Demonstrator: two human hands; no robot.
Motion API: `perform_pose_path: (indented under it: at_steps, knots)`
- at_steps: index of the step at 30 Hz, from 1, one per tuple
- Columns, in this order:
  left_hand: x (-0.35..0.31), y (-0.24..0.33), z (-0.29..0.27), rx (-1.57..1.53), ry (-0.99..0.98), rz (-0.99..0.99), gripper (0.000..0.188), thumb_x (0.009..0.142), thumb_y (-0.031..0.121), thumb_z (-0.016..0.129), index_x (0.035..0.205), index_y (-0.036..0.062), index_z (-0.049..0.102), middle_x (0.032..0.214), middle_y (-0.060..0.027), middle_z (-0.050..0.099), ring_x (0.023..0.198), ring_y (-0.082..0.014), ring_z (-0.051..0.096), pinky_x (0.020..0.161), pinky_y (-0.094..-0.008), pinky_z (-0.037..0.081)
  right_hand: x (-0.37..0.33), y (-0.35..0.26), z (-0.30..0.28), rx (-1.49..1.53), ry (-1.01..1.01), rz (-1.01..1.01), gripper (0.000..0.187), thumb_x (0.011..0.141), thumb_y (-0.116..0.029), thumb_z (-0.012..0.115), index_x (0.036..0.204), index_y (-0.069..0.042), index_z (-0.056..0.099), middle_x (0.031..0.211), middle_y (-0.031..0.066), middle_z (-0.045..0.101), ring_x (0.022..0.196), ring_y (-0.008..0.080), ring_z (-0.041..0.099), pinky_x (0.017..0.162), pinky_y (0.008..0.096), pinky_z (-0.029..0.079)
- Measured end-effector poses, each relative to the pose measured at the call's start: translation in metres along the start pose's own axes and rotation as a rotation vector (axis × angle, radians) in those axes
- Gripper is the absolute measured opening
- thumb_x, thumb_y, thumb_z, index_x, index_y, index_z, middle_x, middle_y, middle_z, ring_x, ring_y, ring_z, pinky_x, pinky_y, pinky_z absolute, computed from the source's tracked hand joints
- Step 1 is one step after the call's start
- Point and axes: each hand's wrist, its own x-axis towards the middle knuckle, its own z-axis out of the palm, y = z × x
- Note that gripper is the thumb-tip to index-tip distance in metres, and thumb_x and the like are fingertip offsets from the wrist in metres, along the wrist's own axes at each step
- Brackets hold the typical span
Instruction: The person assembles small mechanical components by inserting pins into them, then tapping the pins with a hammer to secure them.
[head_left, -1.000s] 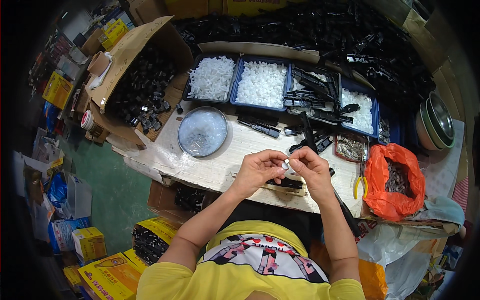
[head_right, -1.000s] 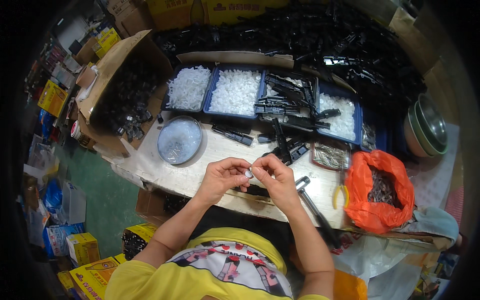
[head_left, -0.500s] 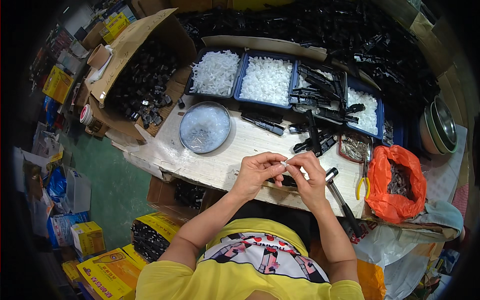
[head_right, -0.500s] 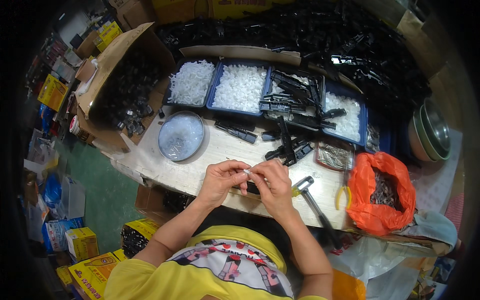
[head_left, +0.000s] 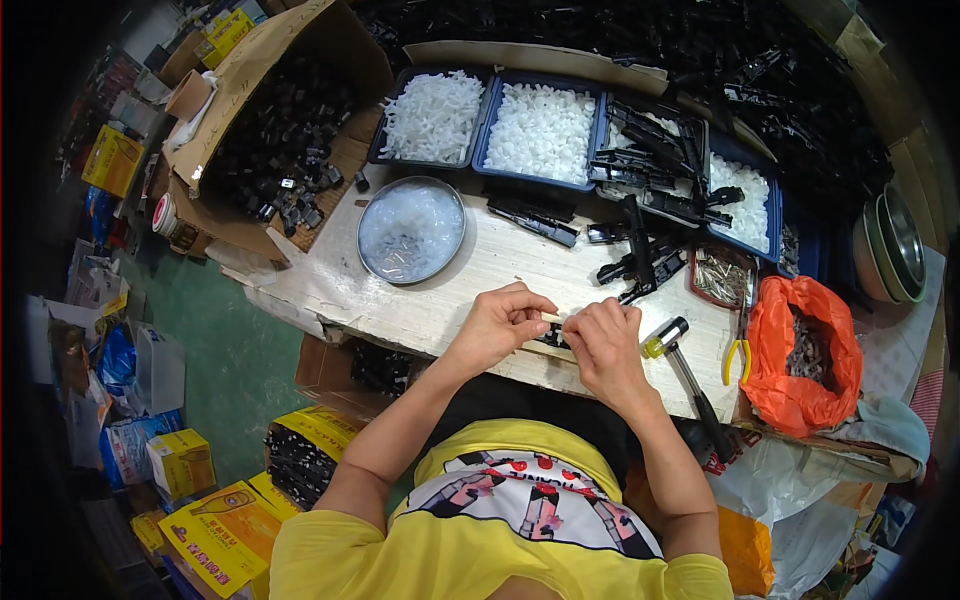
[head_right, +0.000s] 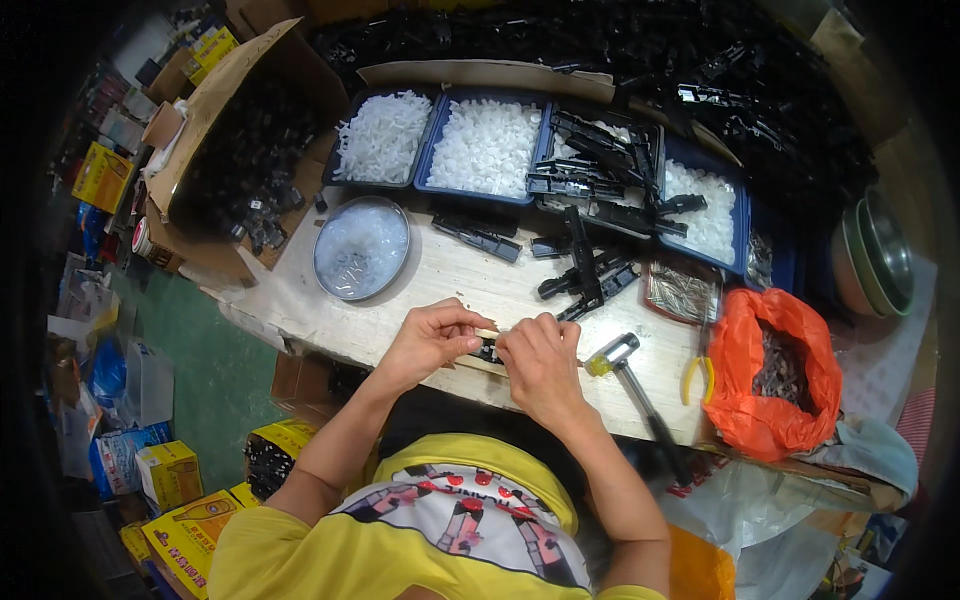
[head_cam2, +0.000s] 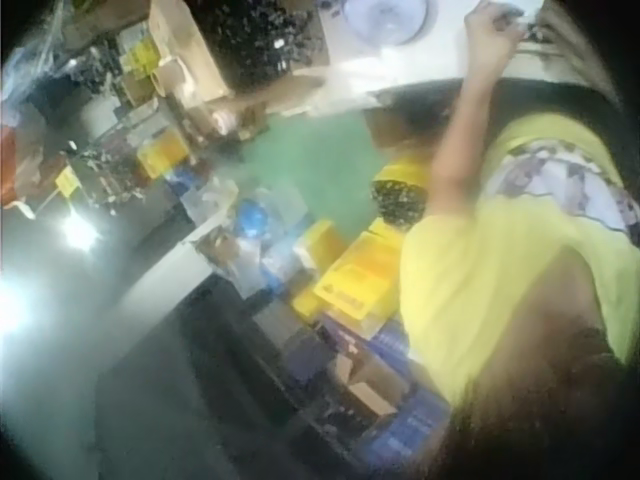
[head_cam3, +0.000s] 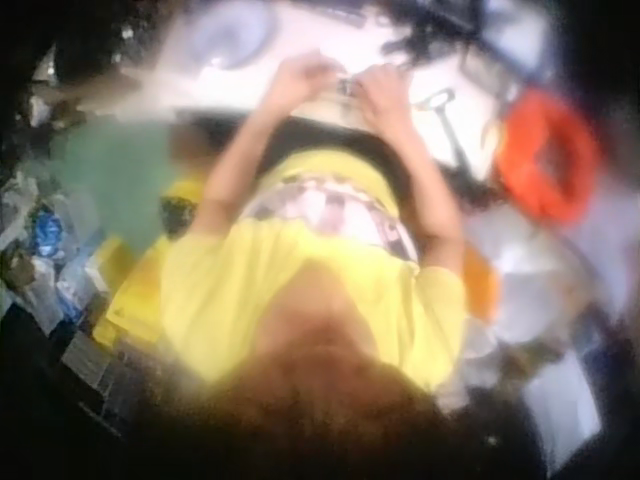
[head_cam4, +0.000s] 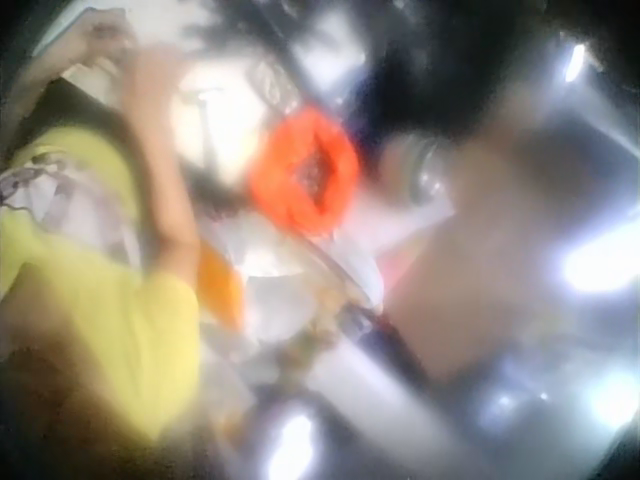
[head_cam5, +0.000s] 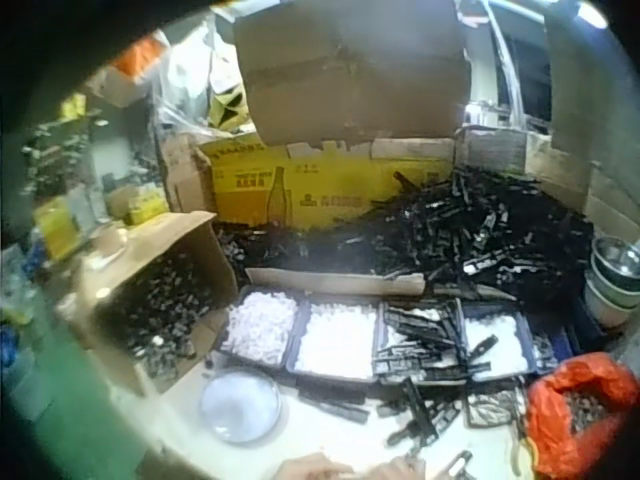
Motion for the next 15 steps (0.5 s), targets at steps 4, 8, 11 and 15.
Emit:
perform_pose_path:
  at_steps: [4, 8, 11, 15]
  knots:
    - [0.002, 0.001, 0.000, 0.040, -0.025, -0.018, 0.021, 0.075, -0.003, 0.062, 0.095, 0.0028, 0.065, 0.071, 0.0032, 0.047, 0.059, -0.0017, 0.041, 0.050, -0.0151, 0.038, 0.002, -0.002, 0.006, -0.125, -0.013, -0.040, 0.012, 0.071, -0.005, 0.062, 0.079, -0.008, 0.054, 0.076, 0.0028, 0.049, 0.075, 0.0204, 0.045, 0.072, 0.0346, 0.029]
    - [0.004, 0.001, 0.003, 0.319, -0.030, 0.060, 0.020, 0.071, -0.002, 0.065, 0.091, 0.0027, 0.064, 0.071, -0.0017, 0.050, 0.058, -0.0093, 0.048, 0.053, -0.0225, 0.042, 0.002, -0.001, 0.004, -0.234, -0.065, -0.091, 0.015, 0.068, -0.006, 0.061, 0.081, -0.008, 0.055, 0.077, 0.0038, 0.047, 0.079, 0.0209, 0.044, 0.072, 0.0377, 0.029]
    - [0.006, 0.009, 0.016, 0.753, -0.022, 0.209, 0.013, 0.069, 0.003, 0.064, 0.080, -0.0017, 0.060, 0.077, -0.0118, 0.056, 0.068, -0.0269, 0.058, 0.062, -0.0371, 0.046, 0.001, 0.005, -0.003, -0.140, -0.062, -0.047, 0.015, 0.067, -0.006, 0.063, 0.080, -0.009, 0.055, 0.077, 0.0032, 0.049, 0.079, 0.0200, 0.046, 0.072, 0.0372, 0.030]
    - [0.019, 0.023, 0.014, 1.003, -0.192, 0.122, 0.017, 0.066, 0.008, 0.068, 0.079, 0.0015, 0.060, 0.077, -0.0131, 0.057, 0.073, -0.0308, 0.058, 0.063, -0.0379, 0.046, 0.003, 0.022, -0.027, -0.079, 0.119, 0.064, 0.013, 0.069, -0.005, 0.065, 0.078, -0.008, 0.057, 0.076, 0.0017, 0.054, 0.077, 0.0191, 0.051, 0.070, 0.0331, 0.030]
